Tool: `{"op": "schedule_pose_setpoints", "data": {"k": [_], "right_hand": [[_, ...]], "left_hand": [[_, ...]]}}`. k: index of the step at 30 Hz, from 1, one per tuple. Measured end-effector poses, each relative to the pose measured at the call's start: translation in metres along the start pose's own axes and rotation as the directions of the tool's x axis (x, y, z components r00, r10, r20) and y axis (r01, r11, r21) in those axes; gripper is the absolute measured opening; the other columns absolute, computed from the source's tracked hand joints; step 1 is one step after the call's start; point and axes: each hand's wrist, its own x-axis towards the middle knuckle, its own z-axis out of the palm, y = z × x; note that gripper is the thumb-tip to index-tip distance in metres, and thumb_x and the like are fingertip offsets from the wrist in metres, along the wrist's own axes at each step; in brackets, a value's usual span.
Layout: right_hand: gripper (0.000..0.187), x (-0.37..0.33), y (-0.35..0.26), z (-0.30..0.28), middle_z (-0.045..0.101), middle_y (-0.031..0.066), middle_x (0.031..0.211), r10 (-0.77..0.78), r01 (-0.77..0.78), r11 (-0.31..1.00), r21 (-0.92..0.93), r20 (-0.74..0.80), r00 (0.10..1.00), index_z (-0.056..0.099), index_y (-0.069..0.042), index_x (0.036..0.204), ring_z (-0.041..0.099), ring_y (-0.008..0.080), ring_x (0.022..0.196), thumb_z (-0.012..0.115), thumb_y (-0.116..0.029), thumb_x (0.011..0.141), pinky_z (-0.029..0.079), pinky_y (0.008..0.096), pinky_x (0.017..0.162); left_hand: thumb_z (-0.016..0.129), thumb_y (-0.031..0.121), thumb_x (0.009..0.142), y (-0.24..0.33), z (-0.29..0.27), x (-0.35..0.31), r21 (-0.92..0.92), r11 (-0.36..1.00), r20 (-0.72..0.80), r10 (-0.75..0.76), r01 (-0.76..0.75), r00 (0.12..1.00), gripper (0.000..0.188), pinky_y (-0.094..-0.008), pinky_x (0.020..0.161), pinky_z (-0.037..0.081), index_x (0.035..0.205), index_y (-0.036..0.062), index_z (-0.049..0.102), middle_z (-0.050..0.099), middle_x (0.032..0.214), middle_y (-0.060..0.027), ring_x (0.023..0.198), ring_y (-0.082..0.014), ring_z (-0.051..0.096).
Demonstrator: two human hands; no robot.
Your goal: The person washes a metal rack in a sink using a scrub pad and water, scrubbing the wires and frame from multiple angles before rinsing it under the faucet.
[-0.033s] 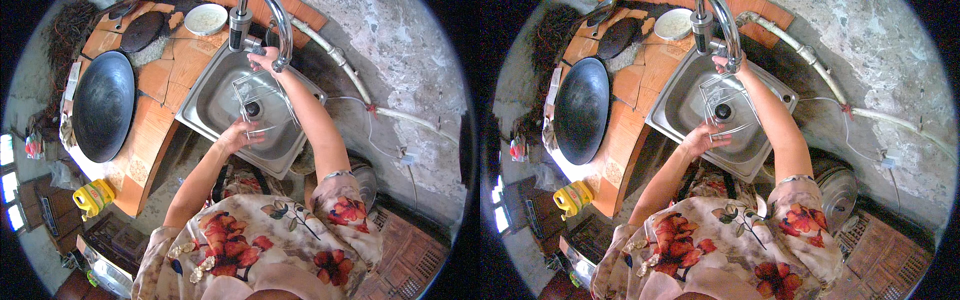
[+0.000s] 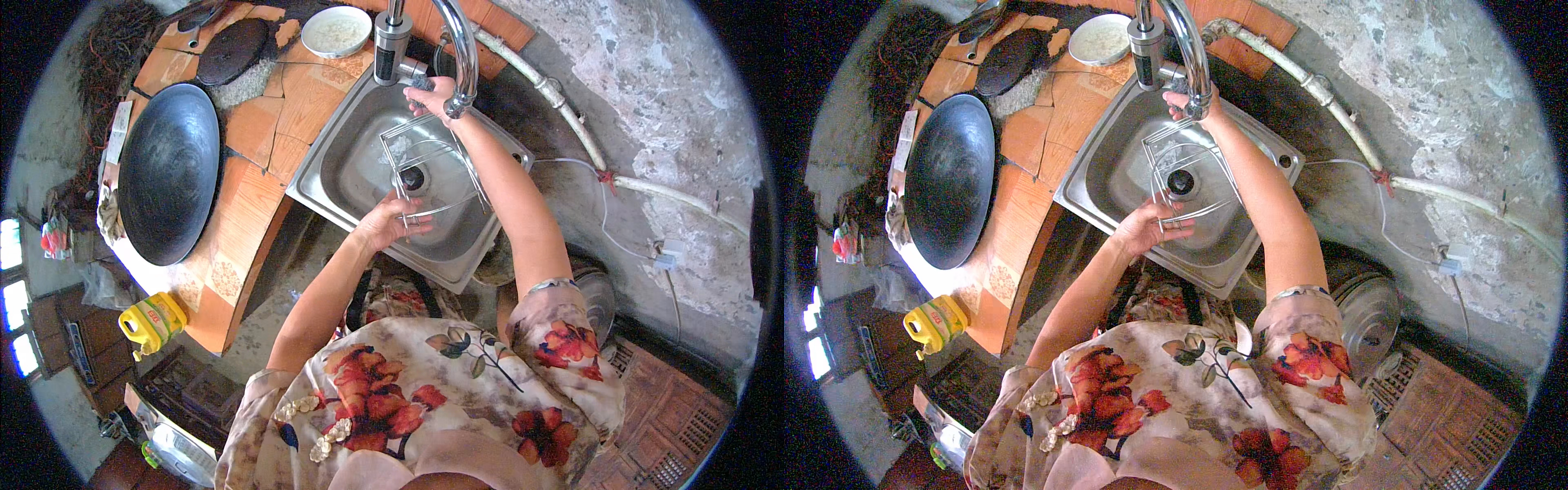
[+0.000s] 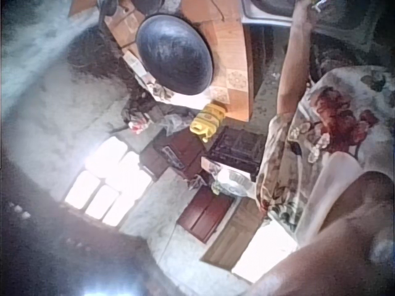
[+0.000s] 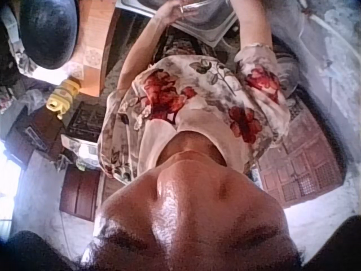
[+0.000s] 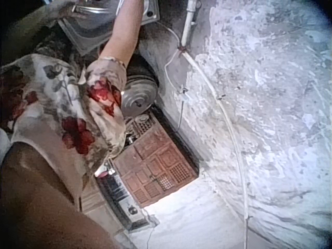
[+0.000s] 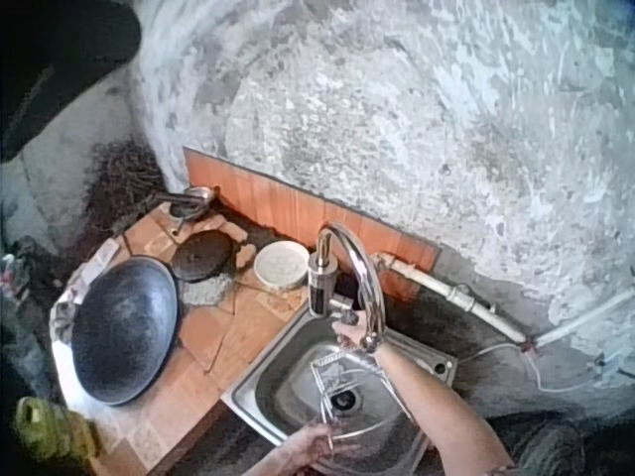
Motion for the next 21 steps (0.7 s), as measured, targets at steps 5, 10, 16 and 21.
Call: {"op": "schedule_pose_setpoints", "data": {"k": [5, 10, 16, 21], "right_hand": [[0.034, 0.007, 0.006, -0.002, 0.063, 0.0114, 0.076, -0.007, 0.011, 0.997, 0.078, -0.048, 0.999, 0.054, 0.003, 0.096, 0.062, 0.0175, 0.056, 0.077, -0.006, 0.072, 0.053, 0.0278, 0.04], [0.026, -0.008, 0.011, -0.002, 0.065, 0.0057, 0.083, -0.005, 0.007, 0.998, 0.063, -0.037, 0.999, 0.062, -0.002, 0.095, 0.062, 0.0138, 0.065, 0.072, -0.021, 0.08, 0.054, 0.0261, 0.052], [0.022, -0.077, -0.004, -0.008, 0.065, 0.0061, 0.092, 0.129, -0.164, 0.918, 0.361, 0.118, 0.985, 0.059, -0.004, 0.103, 0.066, 0.0153, 0.072, 0.065, -0.018, 0.087, 0.055, 0.0278, 0.063], [0.025, -0.098, 0.013, -0.027, 0.064, 0.0035, 0.09, -0.009, 0.006, 0.999, 0.034, 0.102, 0.995, 0.059, -0.001, 0.108, 0.064, 0.0125, 0.07, 0.062, -0.016, 0.088, 0.054, 0.0267, 0.063]], "left_hand": [[0.065, 0.001, 0.074, -0.003, -0.001, 0.004, -0.022, 0.999, 0.005, 0.025, -0.025, 1.0, 0.061, -0.0601, 0.095, 0.044, 0.126, 0.0126, 0.035, 0.052, 0.115, -0.0142, 0.107, -0.0439, 0.054], [0.064, 0.001, 0.073, -0.002, -0.004, 0.009, -0.033, 0.999, -0.042, 0.017, -0.018, 0.999, 0.062, -0.0588, 0.097, 0.044, 0.126, 0.0115, 0.036, 0.052, 0.112, -0.012, 0.105, -0.0404, 0.055], [0.063, -0.008, 0.067, -0.003, -0.019, 0.024, 0.131, 0.985, -0.089, 0.124, -0.112, 0.988, 0.084, -0.048, 0.089, 0.049, 0.139, 0.011, 0.024, 0.041, 0.114, -0.0088, 0.098, -0.0275, 0.055], [0.061, -0.015, 0.061, 0.004, -0.01, 0.037, 0.438, 0.853, -0.005, 0.317, -0.283, 0.948, 0.106, -0.0344, 0.079, 0.05, 0.149, 0.0135, 0.009, 0.038, 0.121, -0.007, 0.101, -0.0231, 0.054]]}}
